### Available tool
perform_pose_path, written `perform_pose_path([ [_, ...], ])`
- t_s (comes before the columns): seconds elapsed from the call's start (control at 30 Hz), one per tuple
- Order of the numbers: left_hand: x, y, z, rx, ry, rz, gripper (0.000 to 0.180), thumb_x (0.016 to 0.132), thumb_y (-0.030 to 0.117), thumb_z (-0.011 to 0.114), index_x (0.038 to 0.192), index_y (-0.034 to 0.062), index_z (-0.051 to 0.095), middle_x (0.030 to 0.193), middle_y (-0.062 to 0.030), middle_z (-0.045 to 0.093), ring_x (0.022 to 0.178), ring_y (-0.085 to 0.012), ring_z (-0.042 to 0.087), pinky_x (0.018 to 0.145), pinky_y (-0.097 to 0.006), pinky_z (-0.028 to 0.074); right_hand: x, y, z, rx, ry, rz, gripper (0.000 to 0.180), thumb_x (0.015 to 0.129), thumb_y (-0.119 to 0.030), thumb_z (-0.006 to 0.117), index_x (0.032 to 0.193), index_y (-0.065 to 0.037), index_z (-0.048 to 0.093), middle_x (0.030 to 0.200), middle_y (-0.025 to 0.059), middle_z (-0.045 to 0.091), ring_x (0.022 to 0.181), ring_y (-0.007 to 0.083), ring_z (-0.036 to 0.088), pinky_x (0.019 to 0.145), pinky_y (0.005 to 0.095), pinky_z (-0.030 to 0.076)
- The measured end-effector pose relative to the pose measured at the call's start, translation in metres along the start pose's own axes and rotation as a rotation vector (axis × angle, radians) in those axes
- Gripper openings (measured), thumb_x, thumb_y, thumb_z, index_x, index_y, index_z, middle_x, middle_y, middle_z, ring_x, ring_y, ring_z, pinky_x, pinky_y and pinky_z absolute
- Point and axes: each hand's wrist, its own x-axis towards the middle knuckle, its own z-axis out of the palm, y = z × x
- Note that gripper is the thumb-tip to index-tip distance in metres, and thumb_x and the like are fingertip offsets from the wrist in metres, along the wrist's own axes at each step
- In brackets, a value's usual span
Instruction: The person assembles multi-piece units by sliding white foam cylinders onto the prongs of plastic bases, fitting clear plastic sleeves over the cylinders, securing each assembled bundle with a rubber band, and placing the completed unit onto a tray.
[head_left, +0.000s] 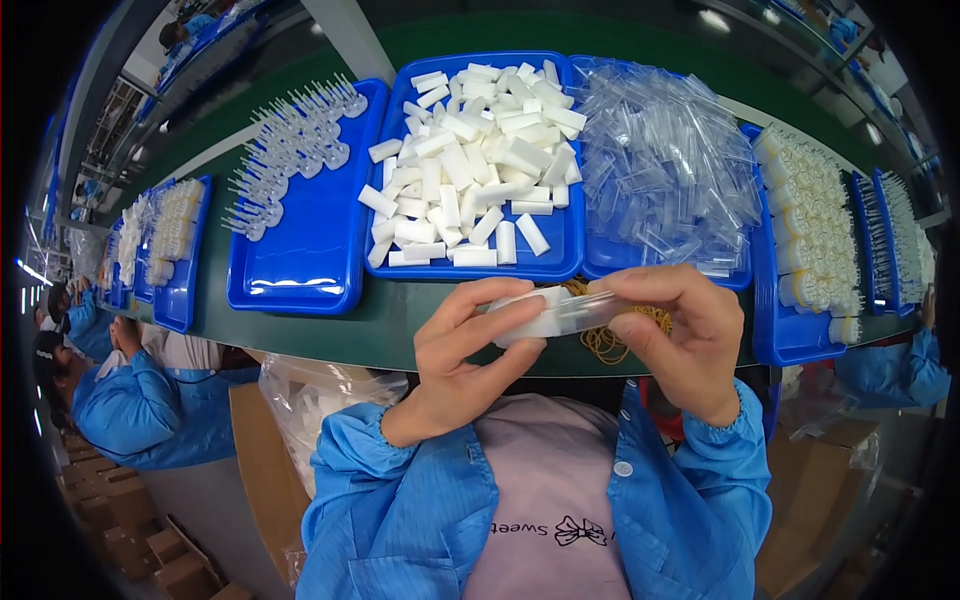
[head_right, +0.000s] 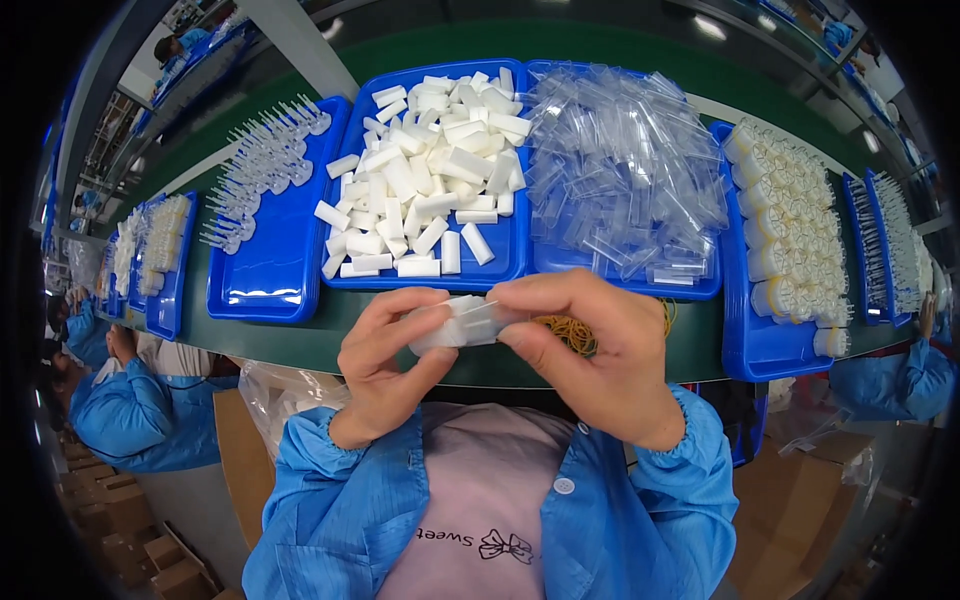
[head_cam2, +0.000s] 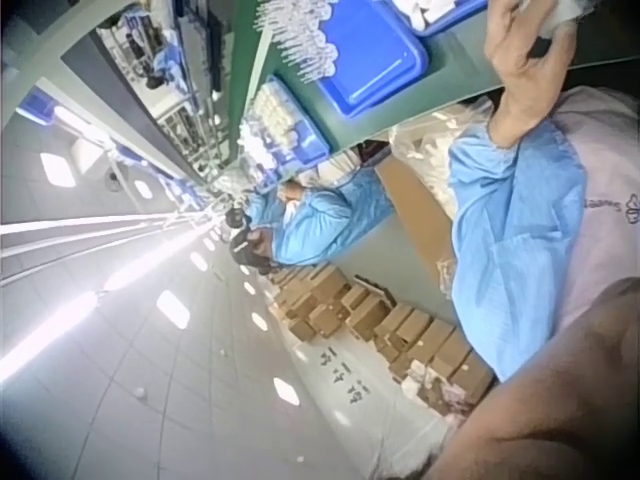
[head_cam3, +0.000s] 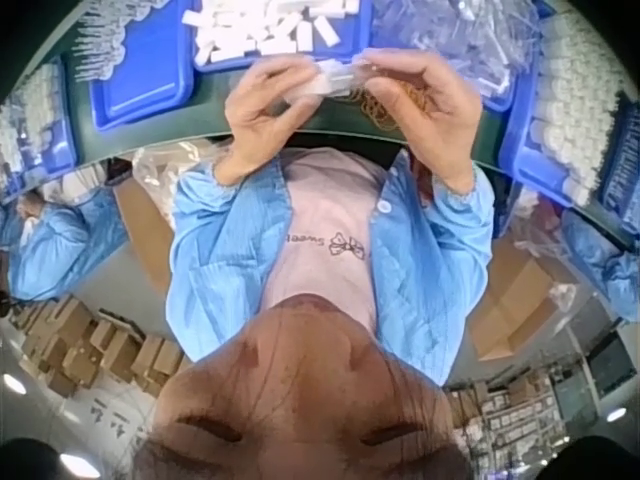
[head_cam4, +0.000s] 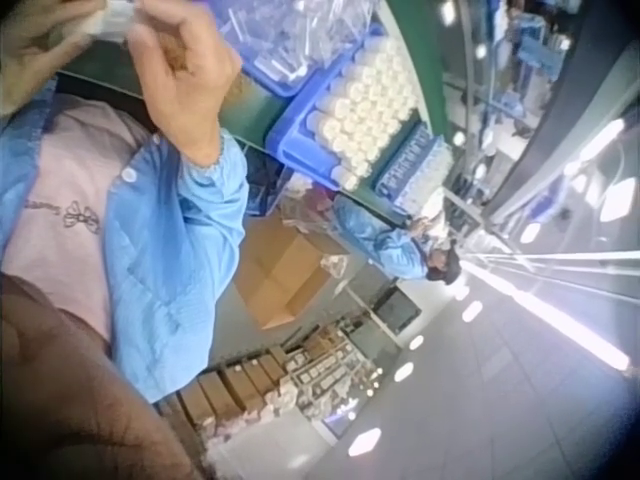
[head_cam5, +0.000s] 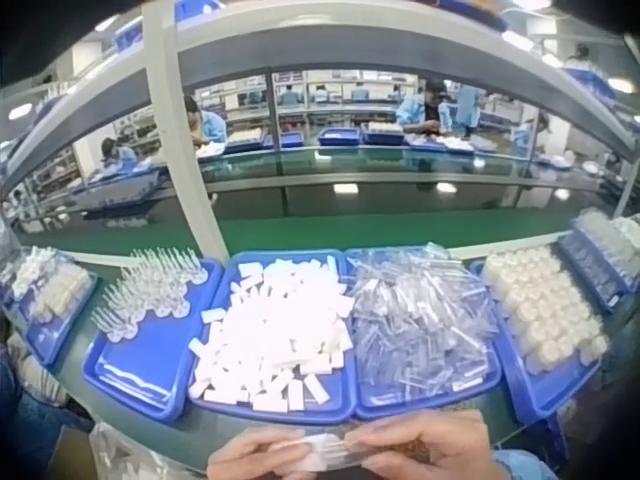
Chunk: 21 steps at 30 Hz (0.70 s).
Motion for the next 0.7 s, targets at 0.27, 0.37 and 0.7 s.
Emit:
perform_pose_path([
  [0.27,-0.001,-0.004,0.001,-0.056,-0.033,-0.067,0.037,0.072,-0.003,0.072,0.108,0.0031,0.068,0.108,-0.0122,0.063,0.094,-0.0209,0.063,0.078,-0.029,0.052,-0.016,0.019,0.003,-0.013,0.017,-0.006,0.024,0.084,-0.006,0.069,0.105,0.002,0.062,0.102,0.0129,0.065,0.096,0.0169,0.063,0.086,0.0296,0.050],
  [0.37,0.000,-0.004,0.001,-0.088,-0.015,-0.083,0.036,0.072,-0.002,0.072,0.108,0.0035,0.068,0.107,-0.0117,0.063,0.094,-0.0213,0.063,0.078,-0.029,0.052,-0.022,0.022,0.014,0.411,0.201,0.211,0.022,0.086,-0.009,0.067,0.103,0.002,0.061,0.109,0.0114,0.053,0.096,0.0189,0.061,0.087,0.0314,0.050],
  [0.7,-0.001,-0.005,-0.001,-0.074,-0.049,-0.114,0.036,0.073,-0.001,0.071,0.108,0.0044,0.068,0.106,-0.0110,0.063,0.092,-0.0202,0.063,0.076,-0.029,0.051,-0.026,0.023,0.022,-0.066,0.172,0.009,0.024,0.080,-0.008,0.071,0.101,-0.001,0.063,0.098,0.0070,0.069,0.108,0.0253,0.049,0.094,0.0377,0.040],
])
